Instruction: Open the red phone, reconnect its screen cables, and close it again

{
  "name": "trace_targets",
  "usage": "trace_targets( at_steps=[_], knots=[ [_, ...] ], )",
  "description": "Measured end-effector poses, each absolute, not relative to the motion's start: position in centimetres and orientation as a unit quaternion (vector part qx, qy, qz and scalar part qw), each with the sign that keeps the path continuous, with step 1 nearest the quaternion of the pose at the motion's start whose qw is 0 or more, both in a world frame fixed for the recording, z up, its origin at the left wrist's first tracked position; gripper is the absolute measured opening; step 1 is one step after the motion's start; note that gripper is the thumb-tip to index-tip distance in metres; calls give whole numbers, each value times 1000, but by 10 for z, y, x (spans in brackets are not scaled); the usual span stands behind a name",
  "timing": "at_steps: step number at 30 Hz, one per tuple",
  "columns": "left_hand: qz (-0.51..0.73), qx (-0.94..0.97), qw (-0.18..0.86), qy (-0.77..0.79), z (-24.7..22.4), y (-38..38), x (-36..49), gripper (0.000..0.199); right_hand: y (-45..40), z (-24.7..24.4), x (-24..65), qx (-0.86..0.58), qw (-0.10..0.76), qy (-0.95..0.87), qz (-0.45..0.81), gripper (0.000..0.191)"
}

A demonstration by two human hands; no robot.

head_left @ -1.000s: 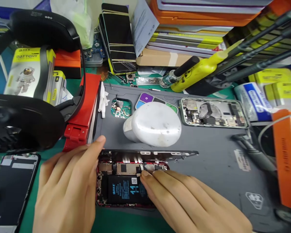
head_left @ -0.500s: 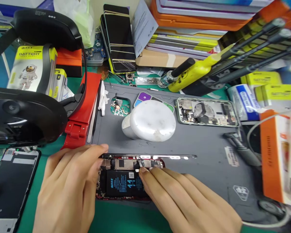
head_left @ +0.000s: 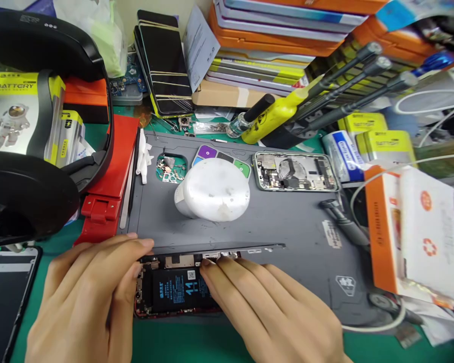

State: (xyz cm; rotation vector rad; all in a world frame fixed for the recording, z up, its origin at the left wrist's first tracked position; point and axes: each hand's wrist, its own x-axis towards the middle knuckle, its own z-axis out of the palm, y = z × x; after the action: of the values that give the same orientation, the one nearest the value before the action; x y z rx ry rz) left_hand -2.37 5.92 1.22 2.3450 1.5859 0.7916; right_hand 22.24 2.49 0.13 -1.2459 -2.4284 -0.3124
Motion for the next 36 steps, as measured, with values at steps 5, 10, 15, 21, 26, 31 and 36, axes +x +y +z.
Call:
trace_targets(
  at_steps=[5,10,15,21,26,31,36],
  knots=[
    [268,778,135,552,9,57,-28,34,25,1,222,-453,193,-863,-110,22],
    [255,766,156,569,7,57,-28,34,26,-1,223,-459,205,-859,-97,22],
    [277,756,156,573,4,58,-28,34,24,-1,228,-455,204,-864,-74,26],
    [305,775,142,535,-4,63,-36,33,21,-3,231,-464,216,-858,-44,23],
    [298,771,141,544,-4,61,-36,31,21,-4,228,-489,230,-841,-38,21],
    [289,774,137,546,-3,62,-39,28,23,-3,226,-501,222,-835,-54,19],
    [250,772,143,566,2,62,-36,27,21,0,225,-500,207,-839,-50,18]
  ],
)
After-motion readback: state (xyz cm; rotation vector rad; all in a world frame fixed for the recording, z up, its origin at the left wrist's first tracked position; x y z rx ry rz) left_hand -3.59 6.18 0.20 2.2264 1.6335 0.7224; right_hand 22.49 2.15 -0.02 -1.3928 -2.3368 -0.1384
